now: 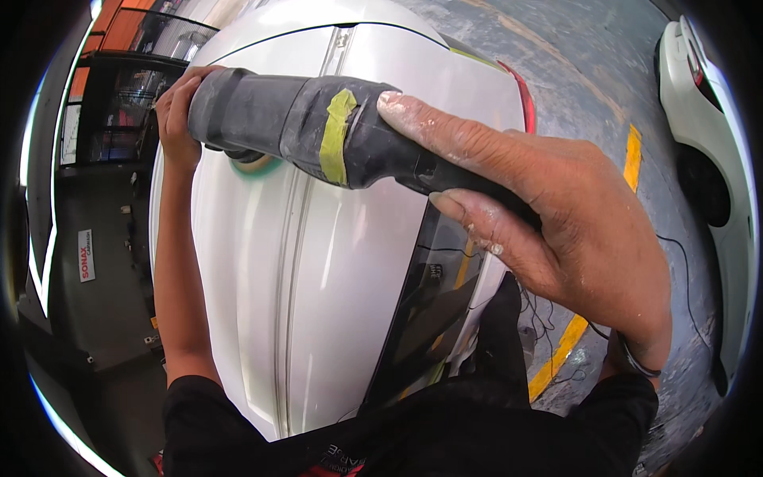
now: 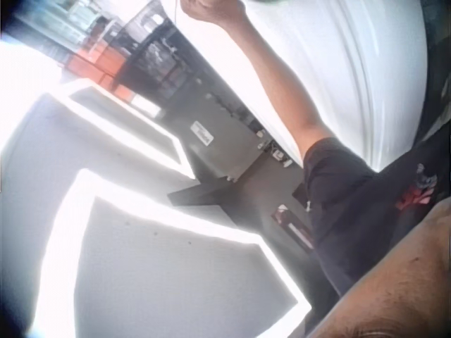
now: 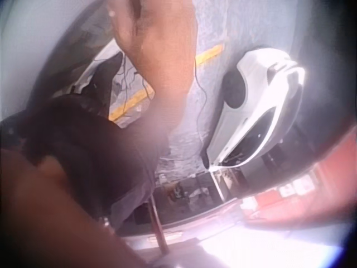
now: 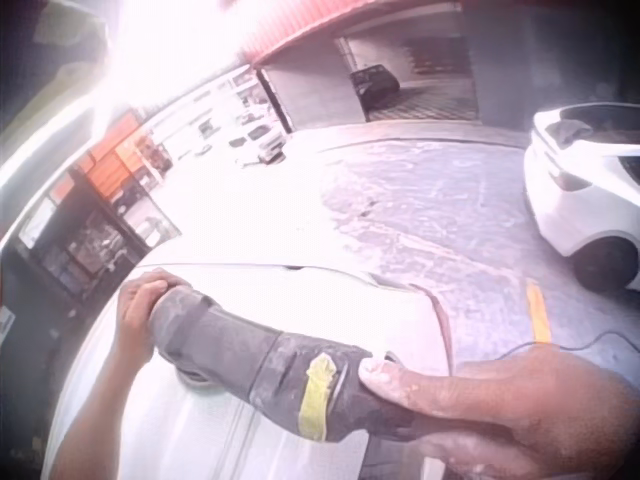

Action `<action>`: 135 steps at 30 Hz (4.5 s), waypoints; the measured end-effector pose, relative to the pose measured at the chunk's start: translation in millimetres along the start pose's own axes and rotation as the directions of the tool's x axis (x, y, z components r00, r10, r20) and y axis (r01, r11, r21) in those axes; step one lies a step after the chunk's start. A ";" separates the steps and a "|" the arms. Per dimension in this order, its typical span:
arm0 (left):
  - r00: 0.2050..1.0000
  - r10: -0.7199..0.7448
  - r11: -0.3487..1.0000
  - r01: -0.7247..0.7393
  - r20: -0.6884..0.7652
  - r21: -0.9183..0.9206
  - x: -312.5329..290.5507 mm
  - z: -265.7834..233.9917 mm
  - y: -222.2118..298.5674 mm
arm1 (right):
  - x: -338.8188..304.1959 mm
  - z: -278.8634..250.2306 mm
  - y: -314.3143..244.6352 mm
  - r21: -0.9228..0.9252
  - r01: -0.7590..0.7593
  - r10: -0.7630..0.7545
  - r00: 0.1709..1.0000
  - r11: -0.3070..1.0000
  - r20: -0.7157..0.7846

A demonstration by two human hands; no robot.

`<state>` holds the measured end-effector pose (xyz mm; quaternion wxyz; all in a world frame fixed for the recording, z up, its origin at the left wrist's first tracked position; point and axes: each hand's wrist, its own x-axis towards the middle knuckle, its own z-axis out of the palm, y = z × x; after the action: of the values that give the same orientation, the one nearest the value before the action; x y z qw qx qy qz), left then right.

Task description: The person uses a rotary polisher to buff the surface of a white car hood. They move the tool in overlapping passes across the hood, occasionally pausing to apply more polishing compound from a yellow bottle. The person also wipes the surface with their hand to check the finish.

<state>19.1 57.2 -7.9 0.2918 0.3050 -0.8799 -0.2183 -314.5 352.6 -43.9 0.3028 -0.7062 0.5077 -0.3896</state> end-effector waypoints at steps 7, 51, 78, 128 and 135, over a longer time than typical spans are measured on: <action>0.906 0.412 0.854 -0.421 0.097 0.307 139.2 23.4 -88.4 | 85.6 -22.7 45.5 -0.250 -0.097 0.051 0.982 0.963 -0.184; 0.980 -0.175 0.977 0.185 -0.100 0.102 -133.3 -34.0 87.5 | -51.8 21.7 -84.1 -0.129 -0.057 0.106 0.906 0.990 0.411; 0.989 -0.045 0.965 0.079 -0.139 0.251 -51.4 7.3 23.7 | -32.8 29.0 -18.7 -0.175 -0.188 0.194 0.981 0.966 0.016; 0.553 -0.160 0.735 0.620 -0.818 0.275 -504.3 -140.0 228.9 | -132.9 261.1 -265.1 -0.041 -0.138 0.114 0.582 0.990 0.805; 0.519 -0.293 0.586 0.761 -0.803 0.278 -609.6 -175.3 272.1 | -141.1 333.9 -289.2 0.269 0.105 -0.286 0.466 0.957 0.837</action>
<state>413.5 621.5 42.0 0.3920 0.7062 -0.5771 0.1206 85.6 584.9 -11.5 0.5323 -0.8287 0.1635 -0.0563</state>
